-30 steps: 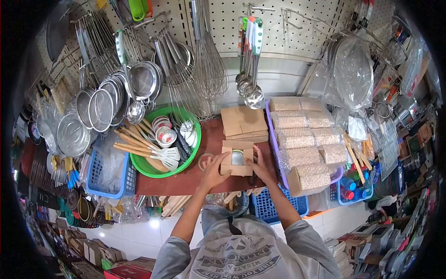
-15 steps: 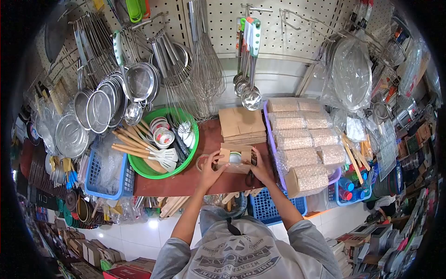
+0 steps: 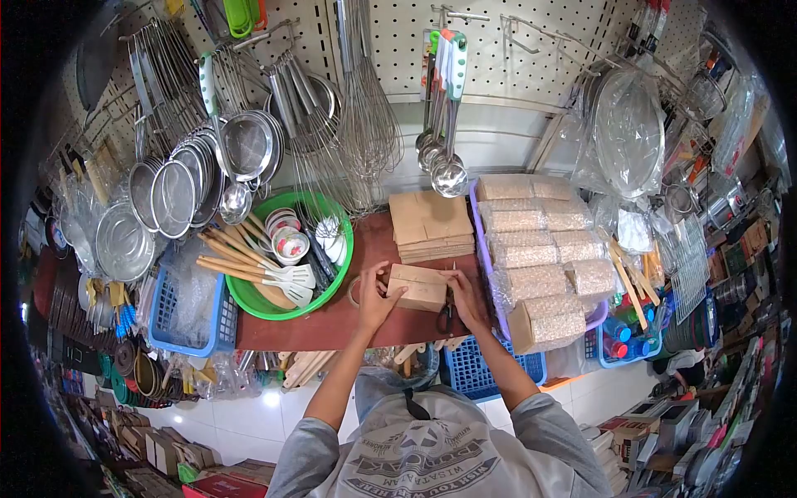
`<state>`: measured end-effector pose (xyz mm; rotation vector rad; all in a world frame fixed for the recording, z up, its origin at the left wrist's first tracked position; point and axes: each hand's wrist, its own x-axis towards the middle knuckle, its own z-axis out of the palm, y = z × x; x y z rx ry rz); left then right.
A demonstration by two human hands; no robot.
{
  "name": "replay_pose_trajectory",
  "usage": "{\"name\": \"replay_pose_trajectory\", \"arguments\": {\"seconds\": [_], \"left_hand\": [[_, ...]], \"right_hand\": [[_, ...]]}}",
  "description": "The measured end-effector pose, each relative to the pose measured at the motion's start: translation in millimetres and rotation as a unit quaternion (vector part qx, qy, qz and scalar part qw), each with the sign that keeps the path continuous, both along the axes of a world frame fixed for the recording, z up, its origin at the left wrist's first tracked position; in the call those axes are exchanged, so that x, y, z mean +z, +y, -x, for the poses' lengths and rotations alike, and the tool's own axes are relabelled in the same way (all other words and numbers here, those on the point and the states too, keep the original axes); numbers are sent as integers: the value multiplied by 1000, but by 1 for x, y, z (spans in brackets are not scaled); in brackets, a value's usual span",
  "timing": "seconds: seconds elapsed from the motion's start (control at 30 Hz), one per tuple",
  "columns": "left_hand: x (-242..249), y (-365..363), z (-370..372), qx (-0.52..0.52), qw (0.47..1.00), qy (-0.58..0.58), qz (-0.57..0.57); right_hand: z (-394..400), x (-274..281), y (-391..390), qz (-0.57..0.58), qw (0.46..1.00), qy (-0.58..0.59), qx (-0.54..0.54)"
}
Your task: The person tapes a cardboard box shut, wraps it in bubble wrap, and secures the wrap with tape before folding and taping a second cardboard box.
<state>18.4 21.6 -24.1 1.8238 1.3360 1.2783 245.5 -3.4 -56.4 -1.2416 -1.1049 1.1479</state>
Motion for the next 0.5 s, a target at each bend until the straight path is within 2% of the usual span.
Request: {"name": "replay_pose_trajectory", "arguments": {"seconds": [0.07,0.17,0.27,0.37,0.5], "left_hand": [[-4,0,1,19,999,-16,19],[2,-3,0,64,997,40,34],[10,-6,2,54,992,88,79],[-6,-3,-3,57,997,55,21],[-5,-4,-11,60,998,26,19]], "right_hand": [[3,-8,5,-31,999,-20,-9],[4,-27,12,-37,998,-43,-16],[7,1,6,-46,983,-177,-32],[10,3,6,-71,983,-164,-29],[5,-33,14,-115,970,-216,-19]]}}
